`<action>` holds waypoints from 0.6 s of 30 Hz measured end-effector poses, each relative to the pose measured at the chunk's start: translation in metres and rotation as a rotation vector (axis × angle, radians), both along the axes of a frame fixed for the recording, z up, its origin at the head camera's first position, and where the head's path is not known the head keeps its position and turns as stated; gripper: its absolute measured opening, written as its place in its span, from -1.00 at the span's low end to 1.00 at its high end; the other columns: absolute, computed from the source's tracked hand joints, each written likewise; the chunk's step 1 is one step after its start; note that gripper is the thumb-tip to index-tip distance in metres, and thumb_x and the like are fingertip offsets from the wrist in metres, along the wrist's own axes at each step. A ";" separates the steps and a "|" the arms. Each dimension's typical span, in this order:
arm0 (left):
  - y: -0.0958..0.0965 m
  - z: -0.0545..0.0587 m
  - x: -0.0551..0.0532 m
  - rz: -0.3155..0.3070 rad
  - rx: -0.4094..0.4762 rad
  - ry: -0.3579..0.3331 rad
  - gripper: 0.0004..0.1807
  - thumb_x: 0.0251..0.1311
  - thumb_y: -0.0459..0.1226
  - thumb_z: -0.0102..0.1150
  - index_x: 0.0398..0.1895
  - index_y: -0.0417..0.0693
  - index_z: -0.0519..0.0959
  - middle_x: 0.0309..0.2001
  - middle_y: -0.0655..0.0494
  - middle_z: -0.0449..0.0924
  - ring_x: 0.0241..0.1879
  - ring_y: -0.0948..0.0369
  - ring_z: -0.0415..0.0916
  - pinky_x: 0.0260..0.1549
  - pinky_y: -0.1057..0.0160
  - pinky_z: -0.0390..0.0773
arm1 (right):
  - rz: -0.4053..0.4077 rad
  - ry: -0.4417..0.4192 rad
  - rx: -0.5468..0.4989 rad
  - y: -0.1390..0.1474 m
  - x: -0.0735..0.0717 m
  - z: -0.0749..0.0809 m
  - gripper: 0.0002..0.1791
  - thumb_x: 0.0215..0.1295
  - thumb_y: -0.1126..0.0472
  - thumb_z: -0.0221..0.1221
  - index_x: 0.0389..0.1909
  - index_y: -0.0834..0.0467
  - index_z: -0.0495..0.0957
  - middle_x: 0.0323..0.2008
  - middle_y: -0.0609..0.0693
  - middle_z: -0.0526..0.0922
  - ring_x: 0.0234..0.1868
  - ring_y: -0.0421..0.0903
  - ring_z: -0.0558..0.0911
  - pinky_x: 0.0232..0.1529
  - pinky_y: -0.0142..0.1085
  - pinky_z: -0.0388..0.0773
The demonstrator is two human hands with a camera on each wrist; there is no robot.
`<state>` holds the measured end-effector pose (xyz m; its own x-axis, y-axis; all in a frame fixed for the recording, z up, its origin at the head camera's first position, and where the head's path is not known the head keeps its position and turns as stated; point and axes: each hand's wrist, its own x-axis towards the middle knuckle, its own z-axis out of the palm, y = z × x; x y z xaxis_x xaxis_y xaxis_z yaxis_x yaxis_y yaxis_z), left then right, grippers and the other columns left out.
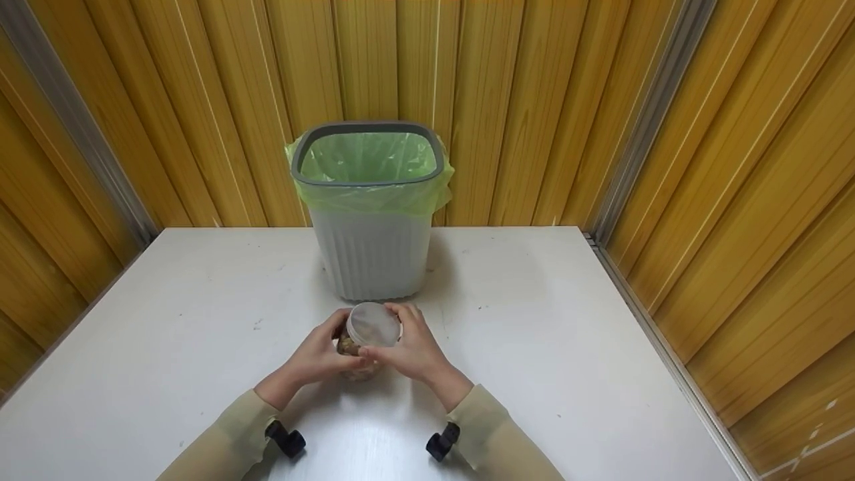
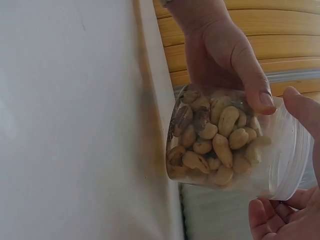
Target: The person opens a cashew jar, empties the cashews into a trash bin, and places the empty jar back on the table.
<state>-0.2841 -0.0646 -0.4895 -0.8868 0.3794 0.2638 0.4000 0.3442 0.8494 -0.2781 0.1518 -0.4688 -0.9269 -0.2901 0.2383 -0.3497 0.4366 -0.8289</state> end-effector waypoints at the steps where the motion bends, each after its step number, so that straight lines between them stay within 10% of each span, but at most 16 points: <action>1: 0.000 0.000 0.000 -0.003 0.004 0.000 -0.11 -0.02 -0.05 0.60 0.39 -0.07 0.40 0.23 -0.03 0.58 0.18 0.06 0.54 0.22 -0.05 0.50 | -0.001 -0.005 -0.005 0.000 0.000 0.000 -0.10 0.05 0.06 0.56 0.39 0.23 0.40 0.27 0.16 0.49 0.21 0.09 0.47 -0.04 -0.19 0.51; 18: -0.002 0.004 0.003 -0.041 0.035 -0.017 -0.10 -0.05 -0.08 0.62 0.38 -0.06 0.40 0.20 -0.02 0.59 0.16 0.06 0.54 0.21 -0.06 0.49 | 0.067 -0.058 -0.074 0.004 -0.003 0.000 -0.17 0.04 0.06 0.56 0.34 0.14 0.44 0.27 0.13 0.49 0.22 0.06 0.43 0.04 -0.15 0.47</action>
<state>-0.2814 -0.0661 -0.4857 -0.8750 0.4066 0.2627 0.3989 0.2981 0.8672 -0.2812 0.1561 -0.4692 -0.9186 -0.3359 0.2080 -0.3270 0.3509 -0.8775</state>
